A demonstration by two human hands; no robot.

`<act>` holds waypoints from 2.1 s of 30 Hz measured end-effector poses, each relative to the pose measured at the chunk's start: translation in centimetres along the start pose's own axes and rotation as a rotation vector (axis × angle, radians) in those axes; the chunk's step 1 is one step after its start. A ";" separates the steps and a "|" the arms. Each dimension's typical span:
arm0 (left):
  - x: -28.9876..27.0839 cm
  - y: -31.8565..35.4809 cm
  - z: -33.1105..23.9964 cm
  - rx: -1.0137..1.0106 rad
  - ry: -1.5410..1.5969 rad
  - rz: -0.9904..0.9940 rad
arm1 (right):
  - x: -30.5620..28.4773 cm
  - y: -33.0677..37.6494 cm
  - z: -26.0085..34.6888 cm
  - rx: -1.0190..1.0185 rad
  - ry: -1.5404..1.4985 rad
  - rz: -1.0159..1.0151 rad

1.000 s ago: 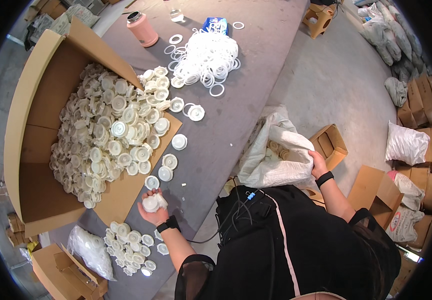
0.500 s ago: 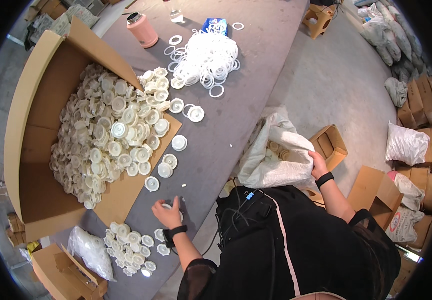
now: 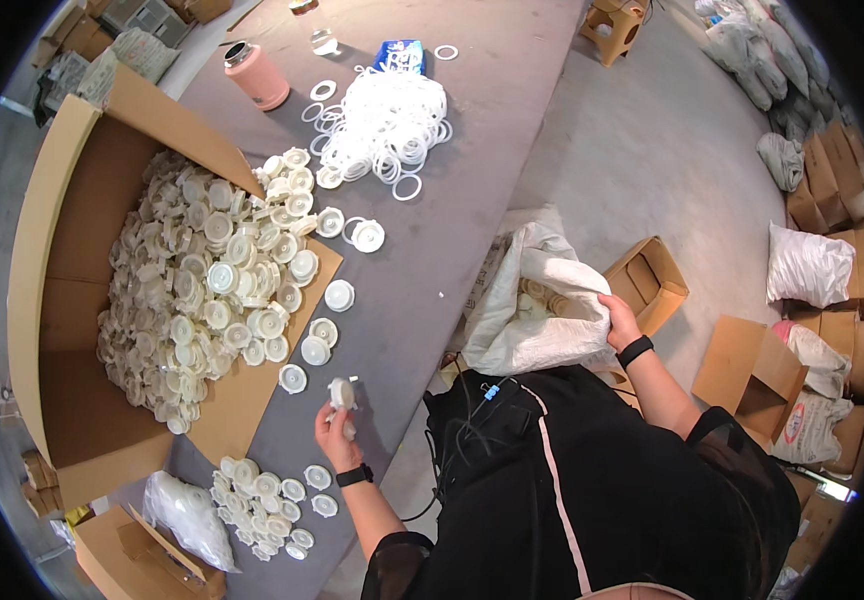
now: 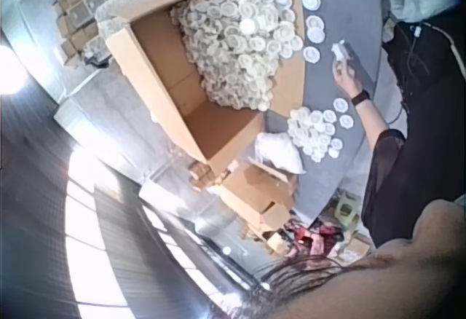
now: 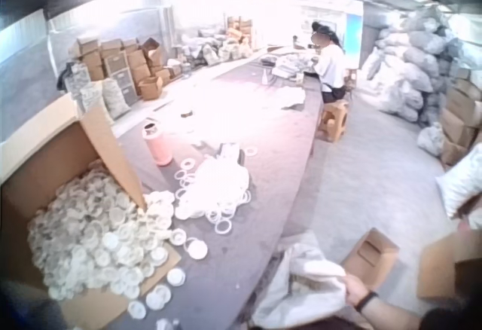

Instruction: The recorder is sorting various white plastic/rubber rings and lids from boxes and bags onto a table in a manufacturing facility.

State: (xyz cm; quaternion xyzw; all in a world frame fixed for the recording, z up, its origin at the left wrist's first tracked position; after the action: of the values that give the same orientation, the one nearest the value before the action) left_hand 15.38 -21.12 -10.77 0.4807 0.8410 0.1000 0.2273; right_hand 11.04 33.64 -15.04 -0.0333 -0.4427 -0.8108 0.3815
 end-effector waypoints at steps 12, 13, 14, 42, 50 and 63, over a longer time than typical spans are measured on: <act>29.4 7.0 -9.0 0.761 -0.545 1.035 | 1.3 2.5 0.2 -0.019 -0.057 -0.051; 30.2 7.5 -9.6 0.761 -0.549 1.035 | 1.1 2.4 0.4 -0.029 -0.079 -0.019; 30.4 7.5 -10.5 0.796 -0.502 0.928 | 1.1 2.3 0.5 -0.033 -0.100 0.018; 2.4 -1.9 -4.8 0.496 -0.424 -0.304 | 1.1 1.9 0.6 -0.024 -0.010 -0.021; -0.3 -2.0 -2.3 0.134 -0.114 -0.357 | 1.3 1.5 0.0 -0.020 0.016 -0.008; -1.8 -7.9 -3.2 0.232 -1.276 -0.361 | 0.6 1.8 0.0 -0.039 -0.007 0.022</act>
State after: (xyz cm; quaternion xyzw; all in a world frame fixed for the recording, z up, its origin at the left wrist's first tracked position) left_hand 8.61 -26.54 -10.52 0.3186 0.6146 -0.3340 0.6397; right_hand 11.78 32.69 -13.51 -0.0485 -0.4276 -0.8150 0.3880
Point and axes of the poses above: each hand's wrist, its own y-axis away from the middle knuckle, its own x-axis out of the palm, z = x × y, the point moved 5 cm from there along -y, towards the middle knuckle, and after that the axes turned 14 degrees about -y, right-handed, at the moved point
